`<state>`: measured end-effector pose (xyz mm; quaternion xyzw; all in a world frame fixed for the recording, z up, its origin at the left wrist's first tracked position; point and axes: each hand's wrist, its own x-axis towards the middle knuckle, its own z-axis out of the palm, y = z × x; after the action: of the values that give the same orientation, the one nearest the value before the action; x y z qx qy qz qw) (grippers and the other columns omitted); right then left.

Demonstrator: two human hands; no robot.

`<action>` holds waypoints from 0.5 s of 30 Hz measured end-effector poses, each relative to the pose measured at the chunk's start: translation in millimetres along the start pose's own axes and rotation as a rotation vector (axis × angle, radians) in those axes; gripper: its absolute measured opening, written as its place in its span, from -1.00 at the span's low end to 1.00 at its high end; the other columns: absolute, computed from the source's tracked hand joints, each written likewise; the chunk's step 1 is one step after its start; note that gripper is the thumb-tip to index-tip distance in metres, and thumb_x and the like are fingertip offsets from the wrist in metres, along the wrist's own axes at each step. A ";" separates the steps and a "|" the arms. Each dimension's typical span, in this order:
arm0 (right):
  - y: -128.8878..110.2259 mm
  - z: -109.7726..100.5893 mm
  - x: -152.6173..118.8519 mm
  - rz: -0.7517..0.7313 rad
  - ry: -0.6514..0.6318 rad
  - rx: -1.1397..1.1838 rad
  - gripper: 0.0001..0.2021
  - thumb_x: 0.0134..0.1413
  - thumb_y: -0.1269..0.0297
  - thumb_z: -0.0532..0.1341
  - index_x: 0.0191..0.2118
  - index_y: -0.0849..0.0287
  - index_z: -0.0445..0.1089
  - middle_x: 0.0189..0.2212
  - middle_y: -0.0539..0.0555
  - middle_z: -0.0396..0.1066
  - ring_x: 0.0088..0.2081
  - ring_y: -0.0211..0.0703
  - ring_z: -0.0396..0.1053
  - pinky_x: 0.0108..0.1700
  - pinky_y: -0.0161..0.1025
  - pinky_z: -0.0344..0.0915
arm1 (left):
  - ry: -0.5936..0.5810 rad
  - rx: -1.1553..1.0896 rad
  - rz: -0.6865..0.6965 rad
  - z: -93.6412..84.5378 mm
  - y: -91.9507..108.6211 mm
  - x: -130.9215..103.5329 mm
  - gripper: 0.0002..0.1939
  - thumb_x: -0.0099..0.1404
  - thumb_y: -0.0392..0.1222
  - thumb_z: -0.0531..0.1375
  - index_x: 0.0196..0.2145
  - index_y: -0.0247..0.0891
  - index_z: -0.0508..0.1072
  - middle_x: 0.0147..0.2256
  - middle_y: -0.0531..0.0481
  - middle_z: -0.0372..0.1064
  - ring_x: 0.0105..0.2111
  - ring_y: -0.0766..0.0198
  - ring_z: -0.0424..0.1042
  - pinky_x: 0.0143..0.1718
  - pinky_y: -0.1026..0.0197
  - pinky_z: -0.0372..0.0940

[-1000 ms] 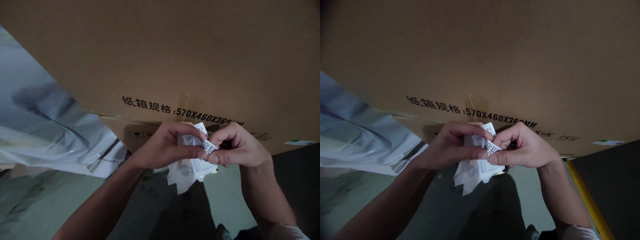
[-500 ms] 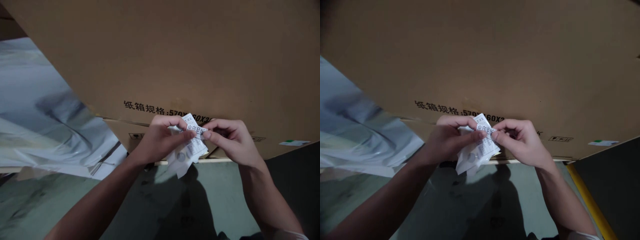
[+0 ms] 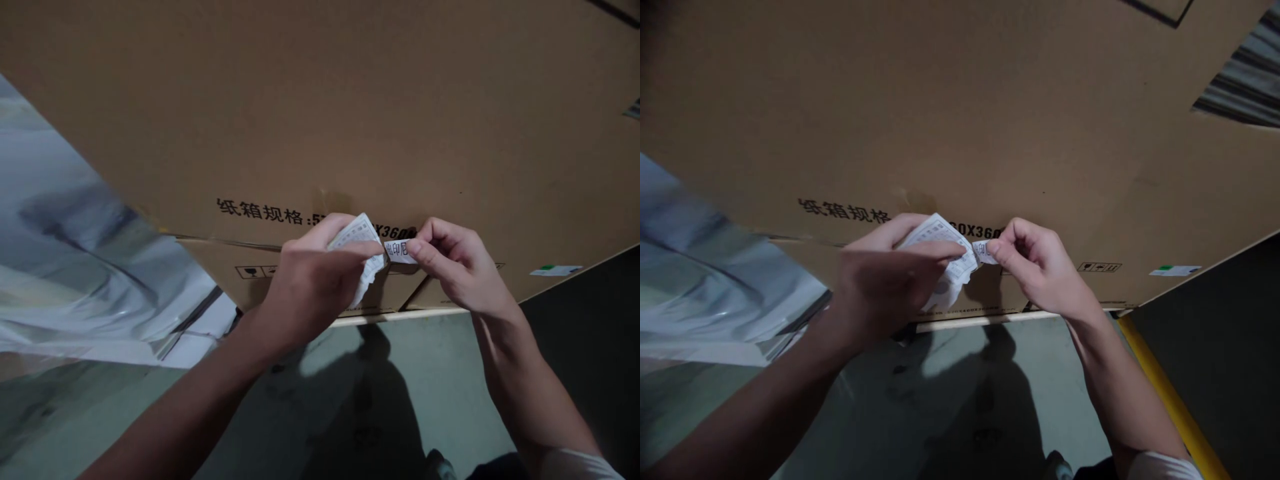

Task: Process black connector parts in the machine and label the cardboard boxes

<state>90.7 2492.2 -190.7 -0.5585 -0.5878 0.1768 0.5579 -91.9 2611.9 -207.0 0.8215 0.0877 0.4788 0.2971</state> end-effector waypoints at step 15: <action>-0.6 -2.9 1.1 0.142 -0.278 0.377 -0.69 0.19 0.13 0.40 -0.43 0.24 0.45 -0.60 -0.07 0.31 -0.54 -0.41 0.20 -0.49 -0.40 0.15 | -0.126 -0.103 0.058 8.4 -0.3 12.3 -0.79 0.22 -0.11 0.44 -0.19 -0.20 0.68 -0.24 -0.06 0.56 -0.29 0.24 0.51 -0.30 0.24 0.36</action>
<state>93.2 2491.8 -188.8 -0.4549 -0.5749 0.3970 0.5522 -78.3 2614.1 -201.2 0.8359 0.0204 0.4382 0.3300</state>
